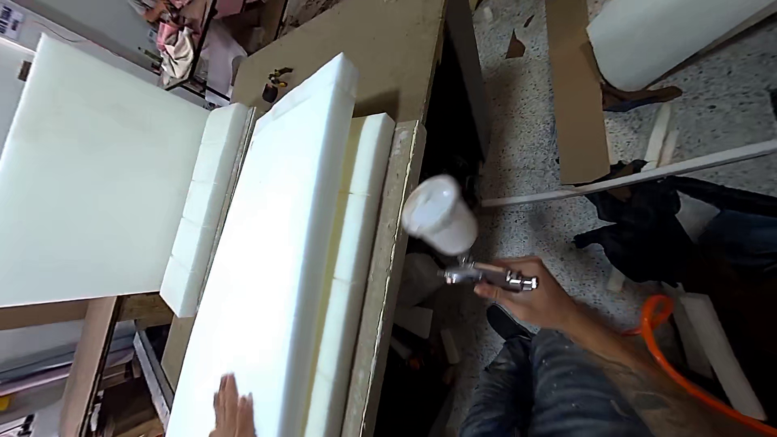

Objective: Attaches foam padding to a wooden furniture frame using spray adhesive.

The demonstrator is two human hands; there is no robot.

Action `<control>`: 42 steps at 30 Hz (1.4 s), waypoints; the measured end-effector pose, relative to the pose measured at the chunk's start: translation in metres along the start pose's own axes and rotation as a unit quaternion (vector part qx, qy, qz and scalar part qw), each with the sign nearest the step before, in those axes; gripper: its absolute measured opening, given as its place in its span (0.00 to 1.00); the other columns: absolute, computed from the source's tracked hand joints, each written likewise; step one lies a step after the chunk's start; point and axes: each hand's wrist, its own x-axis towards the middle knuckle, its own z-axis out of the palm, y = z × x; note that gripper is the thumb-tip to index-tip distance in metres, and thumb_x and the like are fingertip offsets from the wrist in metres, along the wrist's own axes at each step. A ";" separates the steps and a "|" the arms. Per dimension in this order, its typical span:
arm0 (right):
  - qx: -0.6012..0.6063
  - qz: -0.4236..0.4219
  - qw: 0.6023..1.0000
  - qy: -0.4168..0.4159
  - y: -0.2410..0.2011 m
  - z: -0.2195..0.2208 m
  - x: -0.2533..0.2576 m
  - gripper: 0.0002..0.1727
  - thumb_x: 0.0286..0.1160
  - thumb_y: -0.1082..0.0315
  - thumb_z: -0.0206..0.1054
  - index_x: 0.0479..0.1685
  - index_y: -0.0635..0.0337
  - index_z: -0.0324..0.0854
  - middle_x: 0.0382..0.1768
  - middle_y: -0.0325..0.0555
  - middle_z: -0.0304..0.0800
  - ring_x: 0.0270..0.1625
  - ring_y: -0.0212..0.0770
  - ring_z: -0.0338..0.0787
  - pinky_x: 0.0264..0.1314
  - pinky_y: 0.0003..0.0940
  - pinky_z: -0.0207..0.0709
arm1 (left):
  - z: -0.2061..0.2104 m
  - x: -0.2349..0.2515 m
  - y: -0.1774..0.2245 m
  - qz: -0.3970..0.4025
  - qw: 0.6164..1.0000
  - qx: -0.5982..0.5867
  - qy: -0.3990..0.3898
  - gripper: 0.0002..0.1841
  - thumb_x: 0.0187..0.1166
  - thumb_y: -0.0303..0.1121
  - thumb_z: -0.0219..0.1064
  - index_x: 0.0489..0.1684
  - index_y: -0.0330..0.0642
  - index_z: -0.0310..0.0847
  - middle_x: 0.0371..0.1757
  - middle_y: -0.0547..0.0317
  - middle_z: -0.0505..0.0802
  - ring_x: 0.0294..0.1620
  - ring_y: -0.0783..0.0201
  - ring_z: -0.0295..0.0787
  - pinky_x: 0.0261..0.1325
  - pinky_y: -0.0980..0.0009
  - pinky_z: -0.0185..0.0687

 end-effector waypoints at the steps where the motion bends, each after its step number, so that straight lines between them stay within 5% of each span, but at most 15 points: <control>1: 0.002 0.008 1.000 -0.026 0.003 0.000 -0.001 0.15 0.72 0.47 0.78 0.31 0.48 0.90 0.24 0.27 0.87 0.26 0.24 0.85 0.28 0.24 0.82 | -0.003 0.037 0.028 0.044 0.999 0.005 -0.003 0.40 0.91 0.61 0.31 0.98 0.46 0.41 0.97 0.48 0.49 0.97 0.42 0.36 0.84 0.21 0.39; 6: -0.032 -0.002 0.993 0.113 0.006 0.000 0.033 0.17 0.73 0.48 0.75 0.30 0.51 0.87 0.22 0.29 0.83 0.23 0.23 0.81 0.24 0.23 0.79 | -0.014 0.218 0.214 0.176 0.984 0.009 -0.006 0.41 0.87 0.66 0.35 0.97 0.55 0.47 0.98 0.58 0.50 0.98 0.44 0.35 0.82 0.18 0.37; 11: -0.013 -0.006 0.999 0.051 0.015 -0.022 0.073 0.15 0.72 0.50 0.76 0.31 0.51 0.90 0.24 0.27 0.86 0.25 0.22 0.83 0.27 0.20 0.81 | -0.015 0.318 0.343 0.175 0.984 -0.008 -0.008 0.38 0.84 0.72 0.33 0.97 0.76 0.42 0.98 0.78 0.45 0.98 0.52 0.30 0.80 0.17 0.34; 14: -0.037 -0.014 0.992 0.118 0.023 -0.040 0.108 0.16 0.75 0.52 0.75 0.29 0.55 0.87 0.24 0.32 0.84 0.25 0.25 0.82 0.27 0.23 0.79 | -0.009 0.327 0.345 0.193 0.981 -0.007 0.007 0.36 0.86 0.70 0.32 0.96 0.79 0.42 0.97 0.82 0.45 0.98 0.57 0.30 0.84 0.21 0.38; 17: -0.001 0.003 0.995 0.095 0.029 -0.066 0.138 0.15 0.74 0.52 0.76 0.43 0.54 0.93 0.28 0.31 0.91 0.28 0.23 0.87 0.31 0.22 0.85 | -0.008 0.329 0.340 0.201 0.980 -0.001 0.014 0.35 0.87 0.69 0.33 0.96 0.79 0.42 0.97 0.82 0.45 0.98 0.59 0.31 0.86 0.24 0.38; 21: -0.048 0.000 0.992 0.119 0.040 -0.081 0.162 0.17 0.75 0.51 0.75 0.27 0.54 0.85 0.20 0.31 0.80 0.22 0.25 0.78 0.23 0.23 0.74 | -0.004 0.331 0.338 0.200 0.980 0.002 0.013 0.36 0.87 0.68 0.31 0.96 0.76 0.43 0.98 0.80 0.45 0.98 0.58 0.31 0.87 0.27 0.37; 24: -0.044 0.003 0.994 0.098 0.043 -0.094 0.177 0.15 0.74 0.51 0.76 0.39 0.55 0.93 0.27 0.31 0.89 0.28 0.23 0.85 0.31 0.21 0.83 | -0.006 0.329 0.338 0.193 0.981 0.004 0.004 0.38 0.85 0.67 0.30 0.97 0.68 0.44 0.98 0.75 0.46 0.98 0.56 0.32 0.87 0.27 0.37; 28: -0.056 -0.016 0.993 0.103 0.044 -0.099 0.195 0.16 0.74 0.53 0.75 0.27 0.54 0.87 0.21 0.31 0.81 0.23 0.24 0.79 0.24 0.21 0.74 | -0.006 0.326 0.340 0.190 0.982 0.003 0.005 0.39 0.85 0.67 0.30 0.97 0.65 0.45 0.98 0.72 0.47 0.98 0.55 0.33 0.88 0.28 0.37; 38: -0.036 -0.027 0.995 0.088 0.032 -0.109 0.207 0.14 0.74 0.54 0.75 0.32 0.55 0.88 0.24 0.31 0.84 0.25 0.24 0.82 0.27 0.22 0.78 | -0.005 0.327 0.337 0.195 0.981 0.000 0.013 0.37 0.86 0.66 0.30 0.97 0.71 0.45 0.98 0.76 0.46 0.98 0.58 0.31 0.89 0.30 0.36; 42: 0.008 -0.008 1.000 0.016 0.022 -0.100 0.195 0.16 0.73 0.50 0.77 0.34 0.54 0.90 0.22 0.31 0.85 0.23 0.25 0.82 0.25 0.23 0.78 | -0.007 0.326 0.339 0.193 0.981 0.000 0.020 0.36 0.86 0.67 0.32 0.96 0.75 0.44 0.98 0.79 0.46 0.98 0.59 0.30 0.89 0.29 0.37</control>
